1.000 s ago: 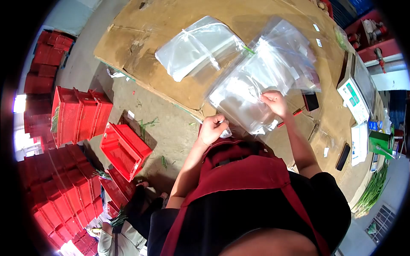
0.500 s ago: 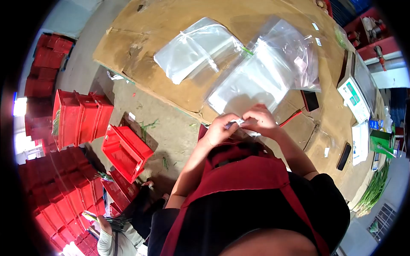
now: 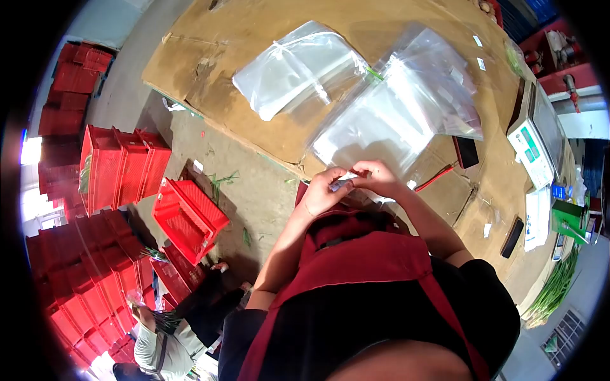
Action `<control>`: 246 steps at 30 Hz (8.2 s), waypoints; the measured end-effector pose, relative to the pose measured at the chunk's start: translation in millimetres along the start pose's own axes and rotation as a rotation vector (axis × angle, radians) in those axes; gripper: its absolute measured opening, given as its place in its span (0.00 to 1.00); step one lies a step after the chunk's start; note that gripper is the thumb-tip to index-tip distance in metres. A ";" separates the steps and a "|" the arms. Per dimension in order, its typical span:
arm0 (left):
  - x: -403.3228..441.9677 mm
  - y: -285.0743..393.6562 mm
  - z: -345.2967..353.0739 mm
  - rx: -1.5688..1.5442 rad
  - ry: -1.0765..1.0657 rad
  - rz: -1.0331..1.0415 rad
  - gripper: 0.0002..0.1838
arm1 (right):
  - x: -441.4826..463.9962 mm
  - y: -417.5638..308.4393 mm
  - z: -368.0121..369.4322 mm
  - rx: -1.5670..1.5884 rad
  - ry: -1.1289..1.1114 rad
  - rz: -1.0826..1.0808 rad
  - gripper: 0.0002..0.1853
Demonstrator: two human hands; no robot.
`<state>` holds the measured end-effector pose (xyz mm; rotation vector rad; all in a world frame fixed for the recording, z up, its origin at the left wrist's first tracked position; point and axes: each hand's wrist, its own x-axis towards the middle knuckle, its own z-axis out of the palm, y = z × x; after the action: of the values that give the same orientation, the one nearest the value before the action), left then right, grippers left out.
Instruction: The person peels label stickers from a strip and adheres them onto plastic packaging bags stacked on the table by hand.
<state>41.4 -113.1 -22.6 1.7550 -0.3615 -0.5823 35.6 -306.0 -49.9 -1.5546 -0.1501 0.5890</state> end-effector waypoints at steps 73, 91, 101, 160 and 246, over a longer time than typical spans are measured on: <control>4.0 14.9 -3.2 0.110 0.074 -0.026 0.05 | -6.7 42.8 -56.9 -1.027 0.587 -0.415 0.10; -5.7 -18.8 -8.9 0.189 0.133 -0.126 0.05 | -28.8 34.8 -114.3 0.185 0.891 -0.368 0.06; 14.0 5.8 16.3 0.096 -0.010 0.268 0.10 | -26.3 -34.7 -31.4 -0.797 0.264 -0.448 0.13; -8.5 -13.4 8.1 0.108 0.219 -0.041 0.04 | -35.0 3.0 -111.2 0.058 1.068 -0.283 0.10; 17.1 7.5 12.0 0.088 -0.002 0.030 0.05 | -12.1 -9.3 -28.6 0.023 0.076 -0.128 0.05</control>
<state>49.3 -133.7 -20.9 1.8306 -0.4199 -0.5536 40.6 -336.0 -38.8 -1.5307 -0.1830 0.4296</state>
